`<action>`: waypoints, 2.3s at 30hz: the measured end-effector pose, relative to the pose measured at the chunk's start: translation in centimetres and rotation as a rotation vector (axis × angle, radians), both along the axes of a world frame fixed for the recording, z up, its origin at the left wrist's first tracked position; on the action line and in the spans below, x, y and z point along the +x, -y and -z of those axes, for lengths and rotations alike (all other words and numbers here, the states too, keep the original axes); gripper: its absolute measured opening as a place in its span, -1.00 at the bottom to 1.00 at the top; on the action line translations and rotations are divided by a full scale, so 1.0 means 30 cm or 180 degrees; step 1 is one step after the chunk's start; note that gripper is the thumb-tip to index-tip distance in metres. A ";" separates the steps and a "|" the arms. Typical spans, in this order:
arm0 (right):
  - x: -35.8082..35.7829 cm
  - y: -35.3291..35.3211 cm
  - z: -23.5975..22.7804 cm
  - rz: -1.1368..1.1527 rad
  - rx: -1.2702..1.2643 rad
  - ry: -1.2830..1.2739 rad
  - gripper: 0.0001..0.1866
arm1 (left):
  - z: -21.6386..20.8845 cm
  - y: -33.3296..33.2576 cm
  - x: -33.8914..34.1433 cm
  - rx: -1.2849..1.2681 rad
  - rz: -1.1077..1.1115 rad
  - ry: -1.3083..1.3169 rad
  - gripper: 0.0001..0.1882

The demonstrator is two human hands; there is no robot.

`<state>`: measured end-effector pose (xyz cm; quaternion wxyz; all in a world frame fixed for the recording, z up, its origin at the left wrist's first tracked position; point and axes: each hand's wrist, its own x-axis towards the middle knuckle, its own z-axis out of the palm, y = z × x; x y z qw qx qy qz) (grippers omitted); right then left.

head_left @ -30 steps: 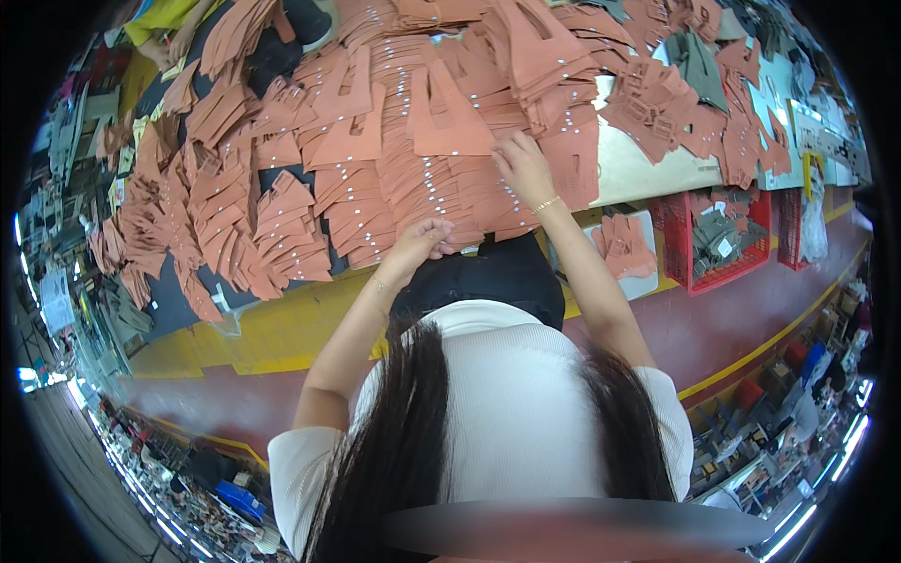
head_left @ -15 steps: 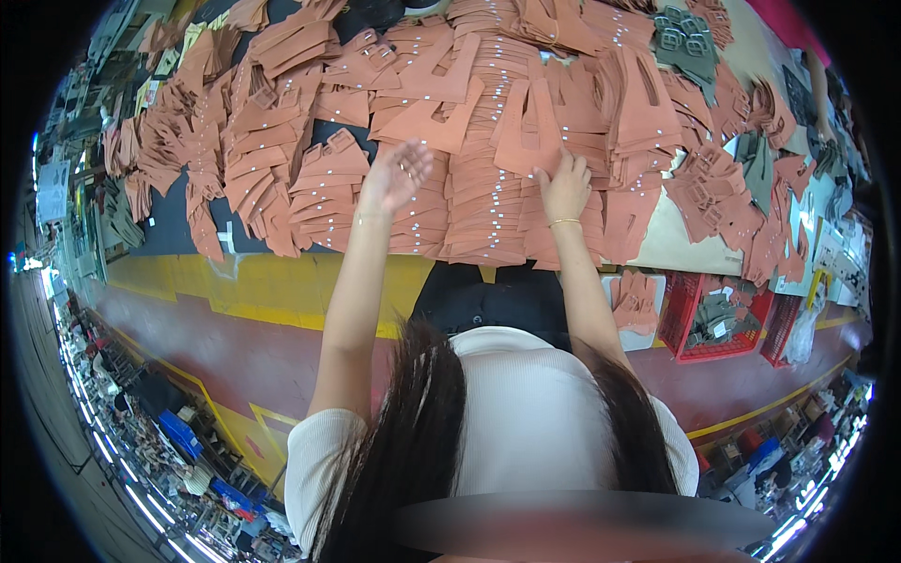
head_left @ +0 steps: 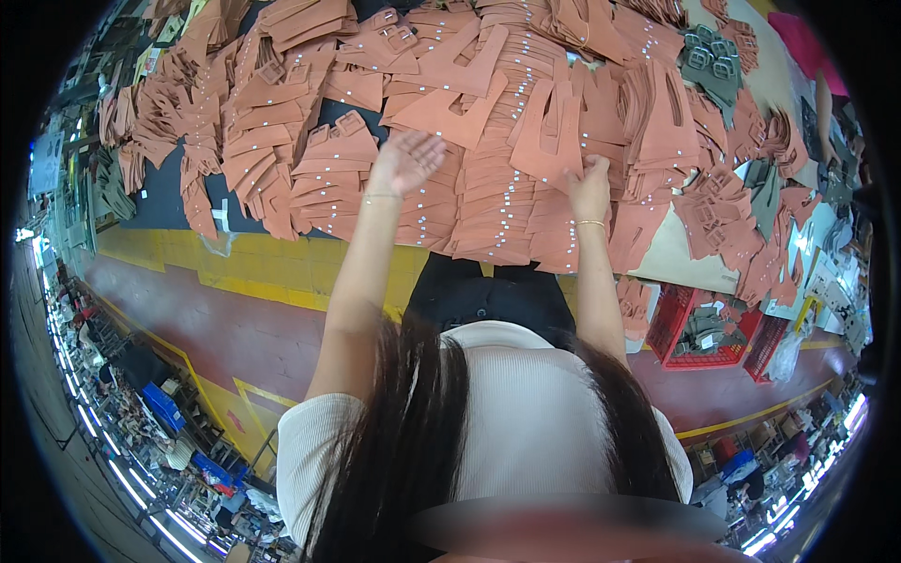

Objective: The person repeatedly picks up small salmon-colored fabric pieces from a large pile on a table, briefly separates or aligns them, and places them into a smaller stack. The person occasionally pauses to adjust the pile or touch their arm. Other workers are visible in the background.

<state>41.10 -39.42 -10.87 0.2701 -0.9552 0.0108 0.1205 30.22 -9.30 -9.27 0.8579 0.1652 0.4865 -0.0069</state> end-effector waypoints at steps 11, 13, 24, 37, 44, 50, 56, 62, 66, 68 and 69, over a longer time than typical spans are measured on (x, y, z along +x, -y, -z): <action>0.091 0.008 -0.178 -0.0556 0.2096 -0.0801 -0.81 | 0.089 0.082 0.094 0.0876 0.0525 -0.0175 -0.70; 0.093 -0.032 -0.272 -0.0599 0.2572 -0.0907 -0.81 | 0.077 0.105 0.106 0.1287 0.0577 -0.0039 -0.76; -0.169 -0.304 -0.337 -0.0290 0.3484 -0.2623 -0.75 | -0.180 0.233 -0.150 0.0774 -0.0481 0.1887 -0.59; -0.396 -0.422 -0.294 -0.2122 0.1213 -0.2202 -0.63 | -0.245 0.190 -0.632 0.1179 -0.0702 0.0968 -0.66; -0.370 -0.632 -0.288 -0.3082 0.1284 -0.0872 -0.67 | -0.277 0.130 -0.856 0.1263 -0.0382 0.0247 -0.78; -0.457 -0.732 -0.298 -0.3798 0.1060 -0.1000 -0.65 | -0.299 0.135 -0.889 0.1772 0.0074 -0.0219 -0.67; -0.500 -0.703 -0.255 -0.4076 0.0610 -0.1407 -0.65 | -0.210 0.148 -0.917 0.2834 0.1405 -0.0459 -0.39; -0.492 -0.710 -0.247 -0.4221 0.0405 -0.1313 -0.62 | -0.215 0.139 -0.920 0.2835 0.0901 -0.0202 -0.47; -0.504 -0.745 -0.246 -0.4307 0.0518 -0.1054 -0.65 | -0.259 0.123 -0.941 0.2643 0.1321 -0.0640 -0.47; -0.512 -0.764 -0.247 -0.4375 0.0532 -0.1083 -0.63 | -0.266 0.119 -0.951 0.2548 0.1348 -0.0709 -0.45; -0.517 -0.774 -0.247 -0.4424 0.0606 -0.1075 -0.62 | -0.265 0.119 -0.957 0.2508 0.1325 -0.0749 -0.44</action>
